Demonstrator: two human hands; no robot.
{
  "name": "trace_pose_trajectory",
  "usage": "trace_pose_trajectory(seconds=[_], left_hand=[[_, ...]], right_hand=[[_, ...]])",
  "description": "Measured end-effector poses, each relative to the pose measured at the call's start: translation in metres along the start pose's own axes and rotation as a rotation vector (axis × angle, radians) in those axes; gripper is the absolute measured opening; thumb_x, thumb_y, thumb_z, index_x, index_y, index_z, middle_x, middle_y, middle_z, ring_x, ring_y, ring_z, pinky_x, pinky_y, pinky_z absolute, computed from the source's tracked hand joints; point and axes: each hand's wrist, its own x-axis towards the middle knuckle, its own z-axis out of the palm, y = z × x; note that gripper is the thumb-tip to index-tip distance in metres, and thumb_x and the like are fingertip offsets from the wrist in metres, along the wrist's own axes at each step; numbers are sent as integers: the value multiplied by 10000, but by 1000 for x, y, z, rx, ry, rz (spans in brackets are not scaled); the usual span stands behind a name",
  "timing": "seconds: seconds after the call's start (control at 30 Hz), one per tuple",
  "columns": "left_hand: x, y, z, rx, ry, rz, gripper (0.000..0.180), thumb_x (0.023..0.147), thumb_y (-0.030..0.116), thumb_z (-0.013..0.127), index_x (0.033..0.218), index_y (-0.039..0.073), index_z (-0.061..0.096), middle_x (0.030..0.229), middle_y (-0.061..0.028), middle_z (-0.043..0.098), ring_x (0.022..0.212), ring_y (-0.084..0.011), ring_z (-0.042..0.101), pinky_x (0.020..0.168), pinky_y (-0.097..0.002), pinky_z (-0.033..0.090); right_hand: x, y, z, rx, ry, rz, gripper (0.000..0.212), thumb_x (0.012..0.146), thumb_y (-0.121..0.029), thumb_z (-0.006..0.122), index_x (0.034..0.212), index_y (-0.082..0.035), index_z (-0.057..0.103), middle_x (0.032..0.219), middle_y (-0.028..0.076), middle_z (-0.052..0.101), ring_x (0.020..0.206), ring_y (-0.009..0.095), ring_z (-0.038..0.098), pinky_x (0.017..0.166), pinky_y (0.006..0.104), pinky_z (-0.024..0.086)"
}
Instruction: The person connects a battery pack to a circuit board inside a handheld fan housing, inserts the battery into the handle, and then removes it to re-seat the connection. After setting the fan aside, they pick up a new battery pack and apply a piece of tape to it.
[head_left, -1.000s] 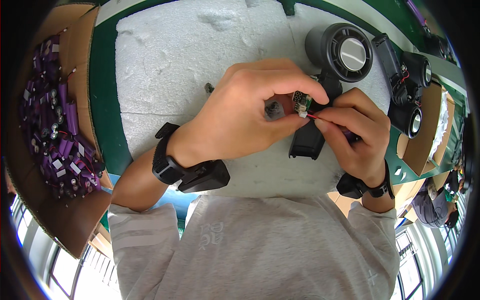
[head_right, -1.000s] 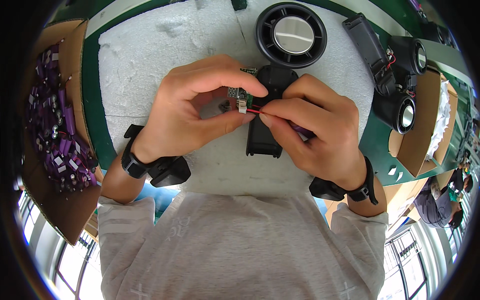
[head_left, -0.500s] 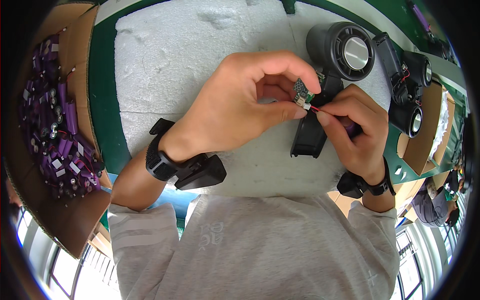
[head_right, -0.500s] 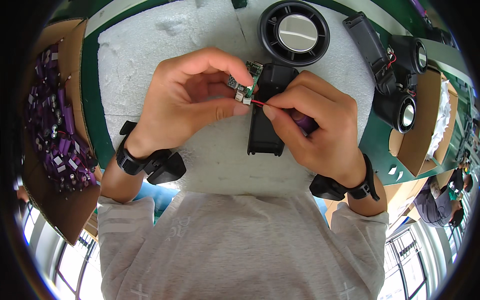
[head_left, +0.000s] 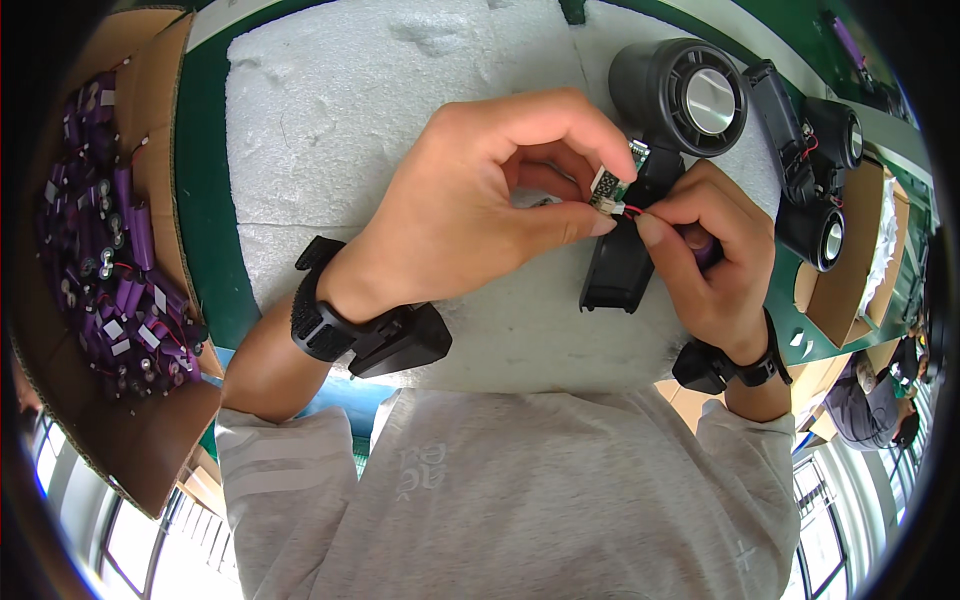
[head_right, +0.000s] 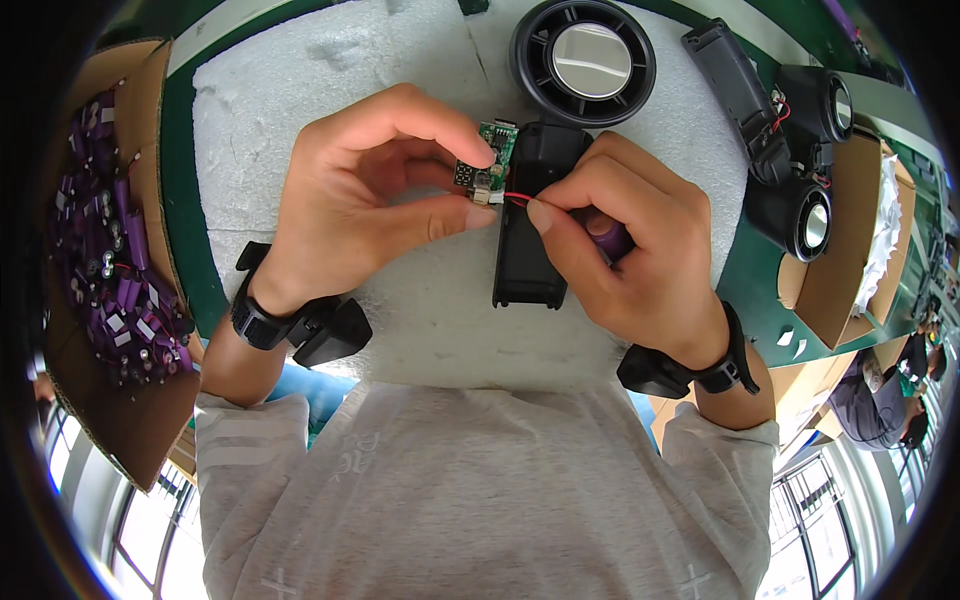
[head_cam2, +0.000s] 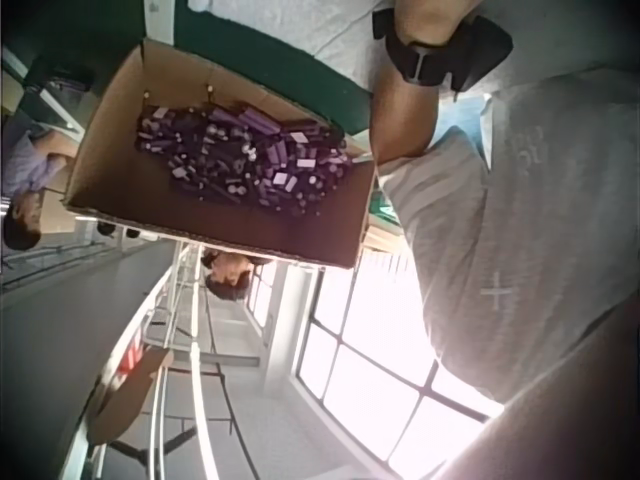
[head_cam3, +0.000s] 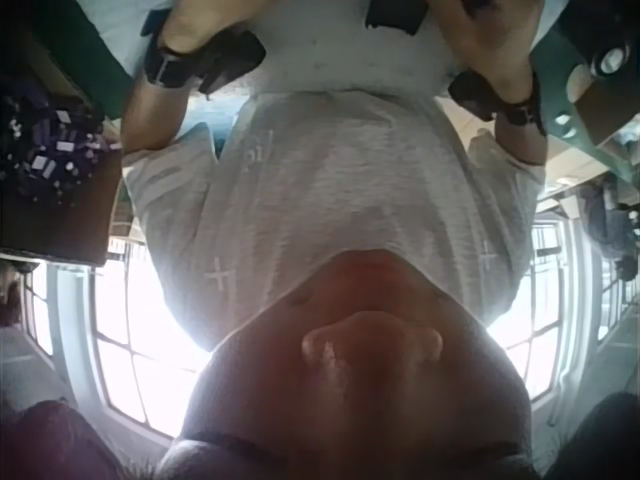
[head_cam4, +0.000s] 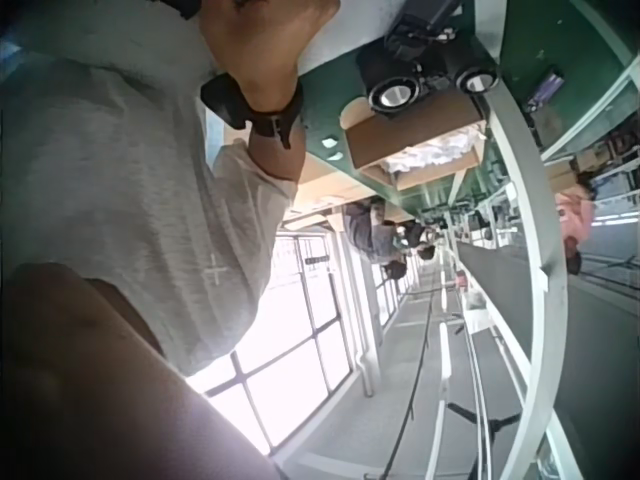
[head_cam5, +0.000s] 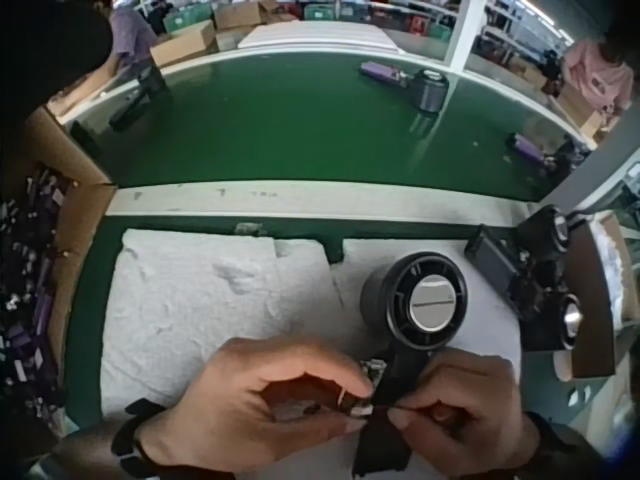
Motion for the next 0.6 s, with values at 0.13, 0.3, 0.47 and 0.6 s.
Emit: trace_pose_trajectory(seconds=[0.13,0.3,0.47,0.6], left_hand=[[0,-2,0,-8,2,12,351,726,-190,689,1022,-17,614,1026,-84,623,972,-174,639,856,-298,557],[0,-4,2,-11,18,31,349,726,-188,689,1025,-20,622,1049,-89,621,972,-178,638,860,-301,559],[1,-4,1,41,-4,57,358,736,-194,657,1047,-17,648,1047,-89,637,945,-164,643,843,-290,561],[1,-3,2,211,1,135,400,722,-182,628,1072,6,675,1011,-92,666,889,-158,659,786,-271,562]], right_hand=[[0,1,0,11,7,-4,91,742,46,701,780,0,632,697,39,540,514,83,463,456,222,327],[0,0,1,-29,4,-25,100,735,41,714,783,-4,638,694,44,549,501,94,470,445,228,333],[-1,0,3,-127,-7,-151,98,736,41,713,788,-9,647,705,63,563,522,107,492,456,231,354],[0,3,0,-172,-41,-246,123,723,47,712,819,1,650,727,76,572,563,107,515,478,231,374]])
